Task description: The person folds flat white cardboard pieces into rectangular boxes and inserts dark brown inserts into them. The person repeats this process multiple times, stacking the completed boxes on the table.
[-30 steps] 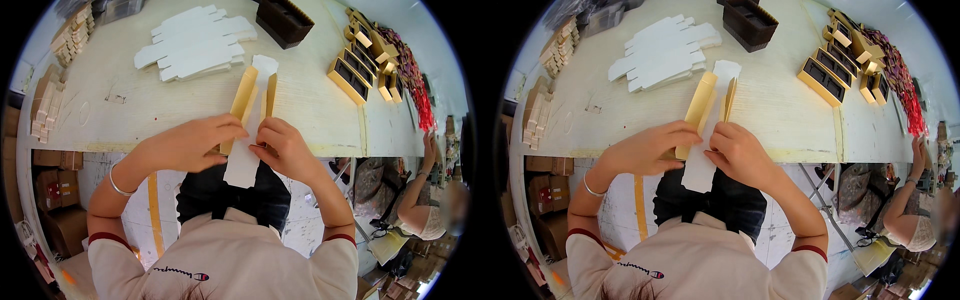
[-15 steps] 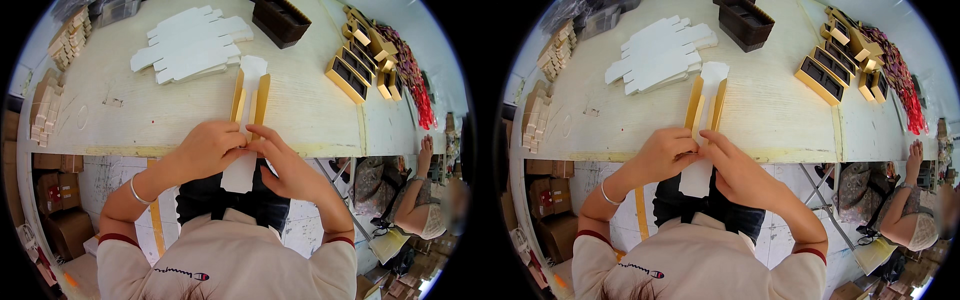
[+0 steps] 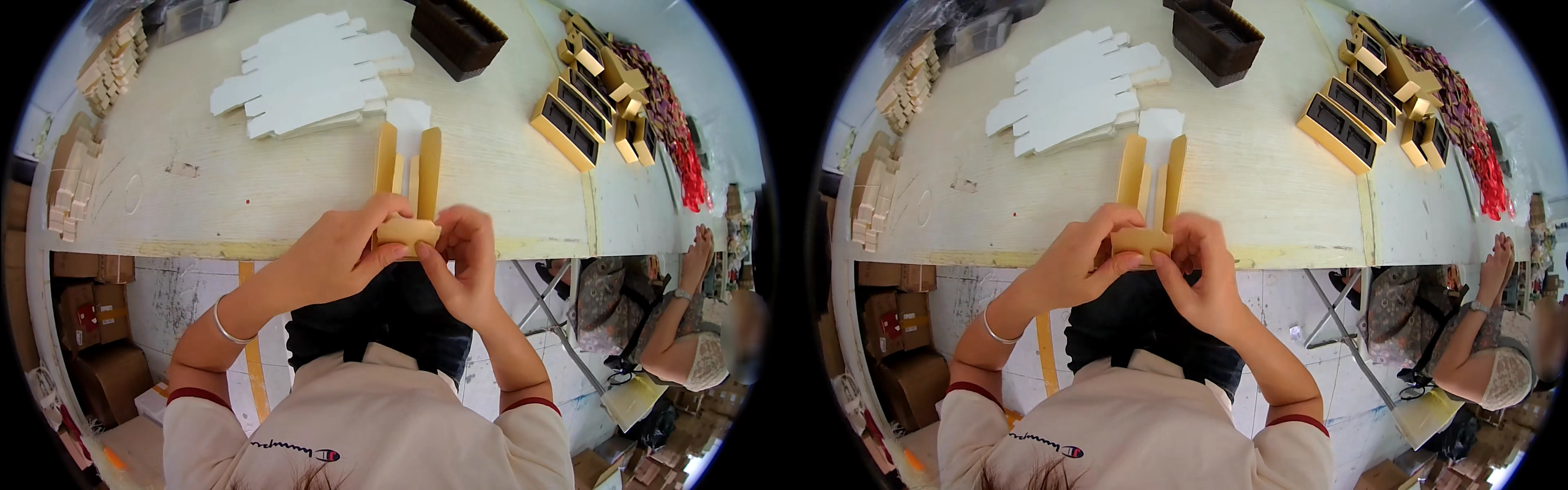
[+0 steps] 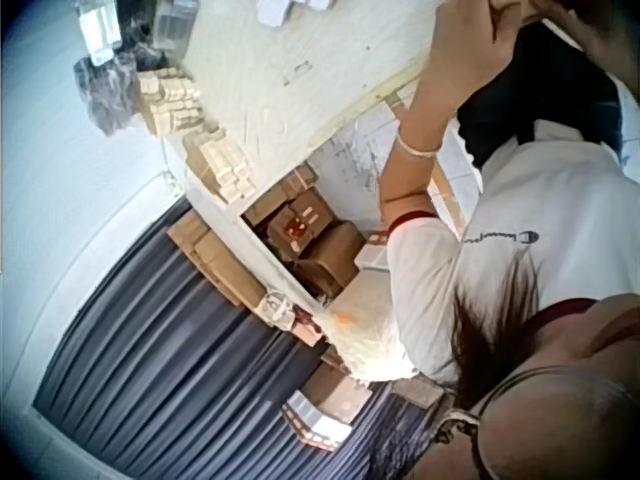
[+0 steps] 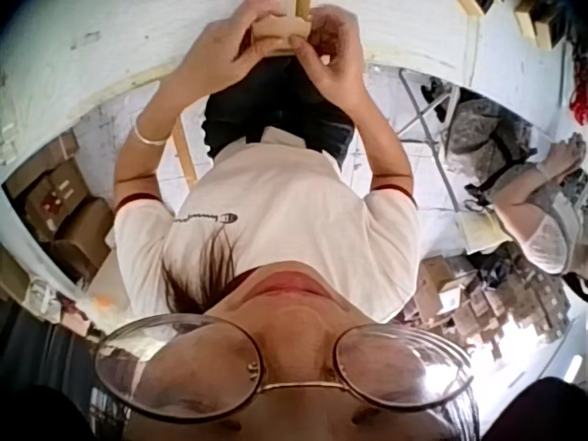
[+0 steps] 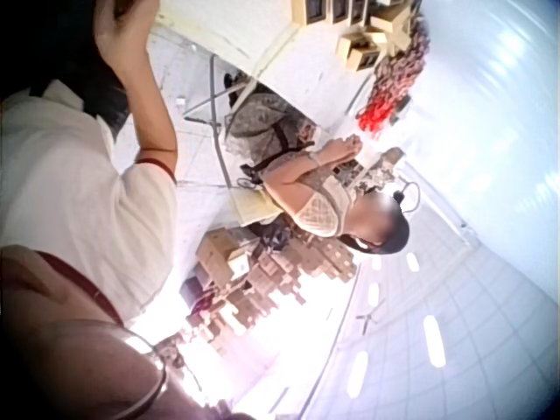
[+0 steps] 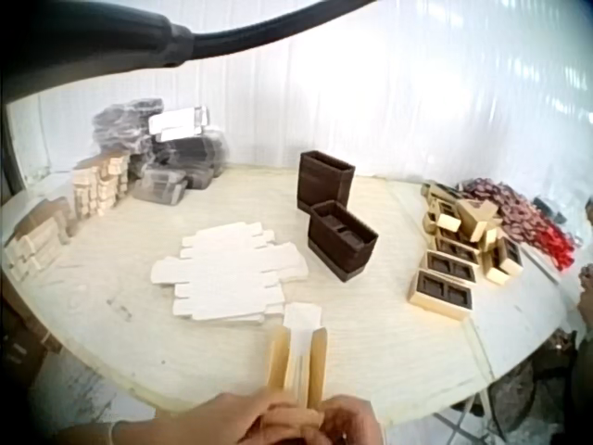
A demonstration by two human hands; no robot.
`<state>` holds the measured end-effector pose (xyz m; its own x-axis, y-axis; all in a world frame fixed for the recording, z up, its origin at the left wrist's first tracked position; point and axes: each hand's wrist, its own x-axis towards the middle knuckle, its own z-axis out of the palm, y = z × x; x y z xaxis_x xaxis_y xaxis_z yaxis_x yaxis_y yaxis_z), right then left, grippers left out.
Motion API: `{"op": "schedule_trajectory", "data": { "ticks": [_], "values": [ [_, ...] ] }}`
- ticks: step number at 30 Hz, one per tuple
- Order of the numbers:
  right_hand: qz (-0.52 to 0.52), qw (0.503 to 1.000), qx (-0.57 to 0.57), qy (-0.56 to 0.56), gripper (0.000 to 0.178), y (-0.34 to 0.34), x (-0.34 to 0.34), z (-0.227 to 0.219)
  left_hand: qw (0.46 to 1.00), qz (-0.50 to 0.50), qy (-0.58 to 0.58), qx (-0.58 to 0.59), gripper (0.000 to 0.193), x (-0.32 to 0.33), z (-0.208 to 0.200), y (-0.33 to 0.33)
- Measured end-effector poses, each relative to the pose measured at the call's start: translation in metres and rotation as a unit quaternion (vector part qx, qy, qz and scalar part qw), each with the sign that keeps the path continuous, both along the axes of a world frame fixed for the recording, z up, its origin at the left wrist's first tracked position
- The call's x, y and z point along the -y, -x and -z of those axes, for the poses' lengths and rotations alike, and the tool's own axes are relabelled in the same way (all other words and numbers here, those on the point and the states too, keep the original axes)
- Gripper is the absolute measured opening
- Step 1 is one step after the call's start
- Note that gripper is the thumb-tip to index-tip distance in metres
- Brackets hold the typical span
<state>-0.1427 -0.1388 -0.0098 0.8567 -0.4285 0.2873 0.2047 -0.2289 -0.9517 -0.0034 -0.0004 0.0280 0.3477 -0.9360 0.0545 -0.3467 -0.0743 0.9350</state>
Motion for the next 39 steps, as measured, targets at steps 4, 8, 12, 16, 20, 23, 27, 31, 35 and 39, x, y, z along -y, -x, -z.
{"op": "schedule_trajectory", "data": {
  "ticks": [4,8,12,16,20,23,27,31,35,39],
  "values": [
    [0.047,0.992,0.02,0.116,0.026,-0.004,-0.003,-0.007,0.993,-0.041,0.11,0.025,0.025,0.004,0.016,0.005],
    [0.048,0.927,0.02,0.371,0.036,-0.001,0.0,-0.001,0.99,-0.029,0.058,0.129,0.022,0.008,0.006,0.005],
    [0.048,0.891,0.03,0.451,0.027,-0.005,0.002,-0.004,0.973,-0.058,0.091,0.205,0.016,0.006,0.02,0.013],
    [0.016,0.9,-0.037,0.435,0.016,-0.007,0.002,-0.017,0.962,-0.048,0.063,0.261,0.011,0.001,0.02,0.015],
    [-0.093,0.904,-0.188,0.372,0.01,-0.014,0.012,-0.037,0.962,-0.003,-0.033,0.272,0.012,0.003,0.005,0.01],
    [-0.129,0.91,-0.145,0.366,0.012,-0.015,0.024,-0.039,0.961,0.033,-0.058,0.269,0.012,0.004,-0.003,0.003],
    [-0.13,0.877,-0.035,0.461,0.013,-0.011,0.031,-0.036,0.954,0.069,-0.064,0.285,0.012,0.003,-0.012,-0.007],
    [-0.152,0.848,-0.01,0.508,0.014,-0.01,0.025,-0.029,0.942,0.092,-0.066,0.315,0.017,0.006,-0.012,-0.009],
    [-0.137,0.861,-0.049,0.488,0.02,-0.006,0.023,-0.032,0.934,0.101,-0.042,0.34,0.023,0.007,-0.013,-0.008],
    [-0.056,0.866,-0.105,0.486,0.03,0.001,0.063,-0.05,0.907,0.16,-0.063,0.385,0.024,-0.002,-0.02,-0.022]
  ]
}}
